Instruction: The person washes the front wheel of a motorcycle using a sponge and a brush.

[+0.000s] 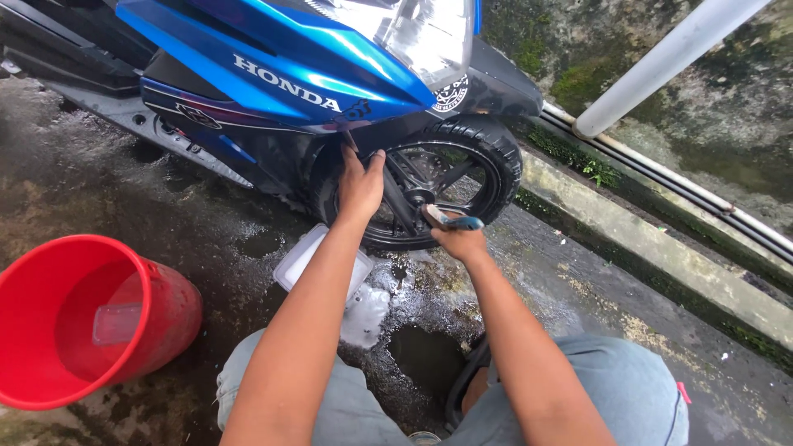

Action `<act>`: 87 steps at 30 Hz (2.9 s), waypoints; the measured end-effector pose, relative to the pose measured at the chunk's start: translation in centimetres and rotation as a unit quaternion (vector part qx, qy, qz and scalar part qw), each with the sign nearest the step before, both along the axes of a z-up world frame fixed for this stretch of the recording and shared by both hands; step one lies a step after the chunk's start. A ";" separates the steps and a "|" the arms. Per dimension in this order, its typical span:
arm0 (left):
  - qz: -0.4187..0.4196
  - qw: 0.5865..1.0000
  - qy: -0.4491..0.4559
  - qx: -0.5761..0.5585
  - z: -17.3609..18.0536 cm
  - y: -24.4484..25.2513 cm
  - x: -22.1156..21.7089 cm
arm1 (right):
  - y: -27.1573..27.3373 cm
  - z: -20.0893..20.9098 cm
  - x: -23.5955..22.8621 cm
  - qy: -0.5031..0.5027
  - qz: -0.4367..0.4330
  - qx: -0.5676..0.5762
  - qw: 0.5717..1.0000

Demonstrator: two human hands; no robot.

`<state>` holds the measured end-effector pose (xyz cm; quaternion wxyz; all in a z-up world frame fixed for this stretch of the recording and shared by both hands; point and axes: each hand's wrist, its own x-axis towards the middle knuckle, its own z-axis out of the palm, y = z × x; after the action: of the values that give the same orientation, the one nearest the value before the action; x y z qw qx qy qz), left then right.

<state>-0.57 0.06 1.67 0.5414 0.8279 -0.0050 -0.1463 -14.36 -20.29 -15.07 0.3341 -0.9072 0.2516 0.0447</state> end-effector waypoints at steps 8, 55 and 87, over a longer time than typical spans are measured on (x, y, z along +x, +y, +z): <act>0.020 1.000 -0.018 -0.001 -0.4 -0.4 -0.2 | 2.8 6.5 2.2 -0.165 0.093 0.061 0.980; -0.017 0.998 -0.042 0.046 -2.5 -1.2 1.5 | 6.2 6.6 2.2 -0.105 0.036 -0.002 0.994; -0.006 0.992 -0.119 0.050 -3.9 -0.1 -0.8 | 6.0 6.8 1.3 -0.212 0.048 0.085 0.972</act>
<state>-1.35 0.01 -2.26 0.4939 0.8655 -0.0667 -0.0503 -13.07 -14.25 -8.27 0.4533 -0.8753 0.1265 -0.1115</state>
